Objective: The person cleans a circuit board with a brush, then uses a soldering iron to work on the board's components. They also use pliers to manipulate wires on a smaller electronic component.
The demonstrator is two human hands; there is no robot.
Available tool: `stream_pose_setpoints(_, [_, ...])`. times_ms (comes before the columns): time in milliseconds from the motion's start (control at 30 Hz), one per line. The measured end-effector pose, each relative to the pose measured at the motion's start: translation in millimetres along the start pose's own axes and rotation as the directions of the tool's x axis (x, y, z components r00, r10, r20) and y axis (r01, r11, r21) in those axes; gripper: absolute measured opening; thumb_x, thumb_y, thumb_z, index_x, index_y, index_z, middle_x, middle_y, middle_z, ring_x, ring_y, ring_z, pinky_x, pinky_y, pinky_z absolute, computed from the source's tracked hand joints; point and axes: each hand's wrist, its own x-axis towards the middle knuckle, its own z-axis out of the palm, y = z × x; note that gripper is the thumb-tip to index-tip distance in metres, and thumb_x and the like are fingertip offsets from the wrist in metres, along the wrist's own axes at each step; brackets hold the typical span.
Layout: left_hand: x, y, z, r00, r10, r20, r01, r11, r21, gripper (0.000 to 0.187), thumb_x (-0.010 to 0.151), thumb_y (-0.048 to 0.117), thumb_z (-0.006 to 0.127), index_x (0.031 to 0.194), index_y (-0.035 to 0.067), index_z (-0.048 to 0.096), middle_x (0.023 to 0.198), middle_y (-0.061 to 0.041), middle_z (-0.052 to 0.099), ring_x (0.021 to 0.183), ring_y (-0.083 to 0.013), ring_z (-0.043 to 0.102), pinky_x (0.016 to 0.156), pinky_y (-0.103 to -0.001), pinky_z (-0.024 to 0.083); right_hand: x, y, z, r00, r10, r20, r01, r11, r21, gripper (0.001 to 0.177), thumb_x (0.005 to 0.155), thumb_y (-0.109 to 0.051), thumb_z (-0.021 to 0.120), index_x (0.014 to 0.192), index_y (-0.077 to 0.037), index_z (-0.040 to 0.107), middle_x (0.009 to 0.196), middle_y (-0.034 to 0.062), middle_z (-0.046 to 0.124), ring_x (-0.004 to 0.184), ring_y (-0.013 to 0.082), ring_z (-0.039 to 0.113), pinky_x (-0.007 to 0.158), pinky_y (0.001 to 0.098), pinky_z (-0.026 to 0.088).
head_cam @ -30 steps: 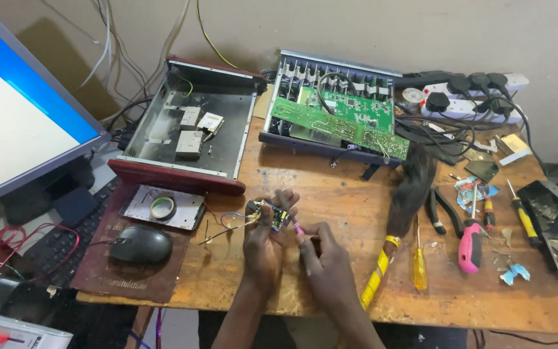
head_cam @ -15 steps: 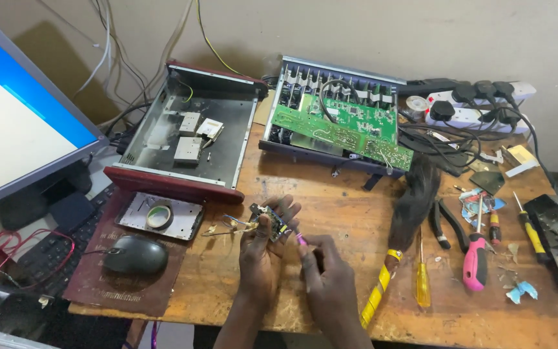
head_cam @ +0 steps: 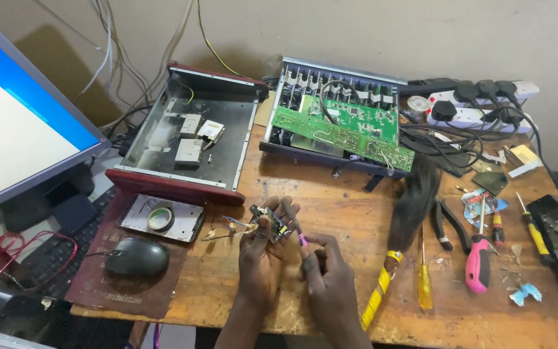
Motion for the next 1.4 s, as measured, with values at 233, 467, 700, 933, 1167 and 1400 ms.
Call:
stream_pose_setpoints(233, [11, -10, -10, 0.994, 0.098, 0.052, -0.1, 0.994, 0.032, 0.066, 0.098, 0.03, 0.062, 0.151, -0.008, 0.054, 0.156, -0.033, 0.062, 0.142, -0.0442, 0.064, 0.118, -0.048, 0.053, 3, -4, 1, 0.984, -0.043, -0.17, 0.026, 0.994, -0.104, 0.023, 0.103, -0.035, 0.063, 0.121, -0.022, 0.07, 0.07, 0.0026, 0.076, 0.066, 0.0159, 0.069, 0.063, 0.0342, 0.051])
stream_pose_setpoints(467, [6, -10, -5, 1.0, -0.002, -0.024, 0.001, 1.0, -0.02, 0.047, 0.101, 0.03, 0.058, 0.135, -0.003, 0.063, 0.143, -0.031, 0.071, 0.136, -0.0418, 0.068, 0.121, -0.048, 0.052, 3, -3, 8, 1.0, 0.025, -0.012, -0.027, 0.962, -0.27, 0.019, 0.105, -0.037, 0.059, 0.116, -0.027, 0.07, 0.072, 0.0044, 0.078, 0.06, 0.0236, 0.074, 0.057, 0.0399, 0.055])
stream_pose_setpoints(700, [3, -8, -6, 0.999, -0.033, -0.022, 0.033, 0.999, -0.022, 0.037, 0.102, 0.034, 0.059, 0.127, 0.007, 0.065, 0.143, -0.031, 0.073, 0.131, -0.0388, 0.071, 0.116, -0.056, 0.053, 5, -5, 4, 0.994, -0.097, -0.053, 0.082, 0.967, -0.243, 0.019, 0.105, -0.039, 0.059, 0.11, -0.023, 0.069, 0.068, 0.0012, 0.078, 0.06, 0.0206, 0.074, 0.06, 0.0404, 0.05])
stream_pose_setpoints(933, [13, -11, -14, 0.997, 0.069, -0.04, -0.067, 0.996, 0.05, 0.05, 0.101, 0.036, 0.057, 0.131, -0.003, 0.064, 0.144, -0.03, 0.072, 0.134, -0.0426, 0.071, 0.119, -0.05, 0.054, 9, -1, 2, 0.983, -0.133, -0.129, 0.093, 0.957, -0.274, 0.02, 0.106, -0.037, 0.058, 0.114, -0.019, 0.066, 0.074, 0.001, 0.08, 0.067, 0.0195, 0.078, 0.062, 0.0386, 0.055])
stream_pose_setpoints(1167, [4, -5, -4, 1.0, 0.006, -0.011, -0.005, 0.995, 0.096, 0.042, 0.101, 0.032, 0.062, 0.131, 0.004, 0.067, 0.149, -0.019, 0.071, 0.136, -0.0357, 0.066, 0.113, -0.047, 0.054, 3, -5, -1, 0.992, -0.09, -0.084, 0.071, 0.976, -0.206, 0.017, 0.107, -0.031, 0.058, 0.116, -0.019, 0.067, 0.07, 0.0032, 0.076, 0.058, 0.0163, 0.069, 0.055, 0.0349, 0.051])
stream_pose_setpoints(1400, [37, -33, -51, 0.77, 0.221, 0.598, -0.638, 0.258, 0.725, 0.05, 0.092, -0.007, 0.061, 0.136, 0.013, 0.046, 0.147, -0.017, 0.062, 0.143, -0.0328, 0.063, 0.114, -0.04, 0.051, 13, 6, -19, 0.935, -0.087, -0.343, 0.104, 0.994, 0.03, 0.024, 0.104, -0.027, 0.064, 0.124, -0.015, 0.072, 0.069, 0.0044, 0.075, 0.066, 0.014, 0.067, 0.064, 0.0314, 0.051])
